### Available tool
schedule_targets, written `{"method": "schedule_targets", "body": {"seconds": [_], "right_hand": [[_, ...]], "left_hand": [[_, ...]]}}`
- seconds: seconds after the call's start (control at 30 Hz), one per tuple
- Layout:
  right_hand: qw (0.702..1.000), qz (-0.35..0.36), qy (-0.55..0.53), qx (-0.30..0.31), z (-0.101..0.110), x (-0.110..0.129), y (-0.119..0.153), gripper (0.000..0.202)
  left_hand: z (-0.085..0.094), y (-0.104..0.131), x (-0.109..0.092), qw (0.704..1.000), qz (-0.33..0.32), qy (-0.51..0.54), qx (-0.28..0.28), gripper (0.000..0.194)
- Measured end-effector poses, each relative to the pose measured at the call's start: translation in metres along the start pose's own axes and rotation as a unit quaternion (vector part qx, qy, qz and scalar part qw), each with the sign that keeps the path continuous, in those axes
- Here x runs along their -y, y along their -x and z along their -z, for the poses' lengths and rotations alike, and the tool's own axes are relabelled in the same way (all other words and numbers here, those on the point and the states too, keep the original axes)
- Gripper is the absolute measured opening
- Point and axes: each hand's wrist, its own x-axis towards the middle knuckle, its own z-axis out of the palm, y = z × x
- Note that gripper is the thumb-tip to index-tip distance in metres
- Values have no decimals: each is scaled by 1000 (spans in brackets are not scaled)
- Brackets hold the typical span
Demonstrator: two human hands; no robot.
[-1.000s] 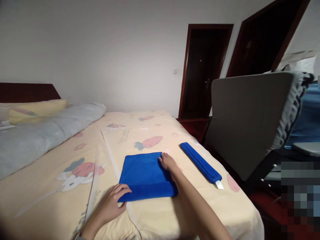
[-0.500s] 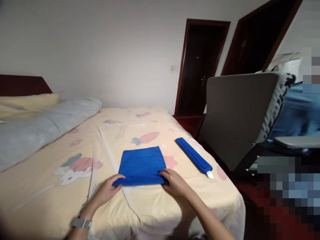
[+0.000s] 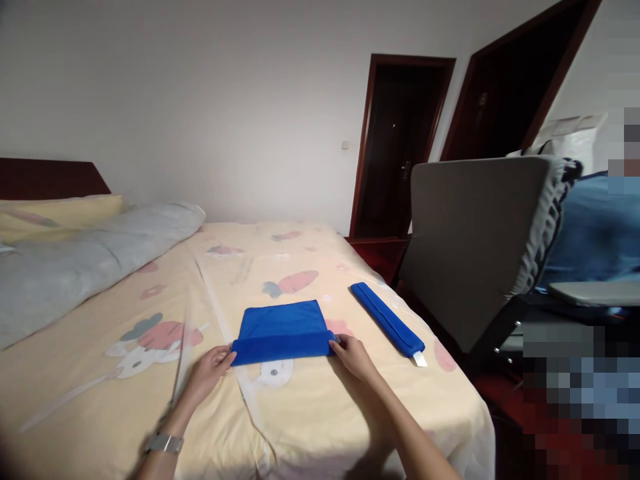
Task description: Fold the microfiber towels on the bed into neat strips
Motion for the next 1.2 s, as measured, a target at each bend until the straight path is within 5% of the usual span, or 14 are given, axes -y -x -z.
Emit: {"method": "schedule_targets", "body": {"seconds": [0.3,0.83,1.07,1.2], "right_hand": [[997,-59,39,-23,-10,4,-13,31],[978,-151,-142,-12,-14,7,-18,30],[976,-122,-177,35,0,5,0,24],[993,-85,-44,71,9,3,19,23]], "left_hand": [[-8,-4,1,1000,9,14,5,51],[-10,1,-23,991,17,133,-20,46],[-1,6,-12,998,9,59,-36,36],[7,26,-6,997,-26,-60,-33,24]]}}
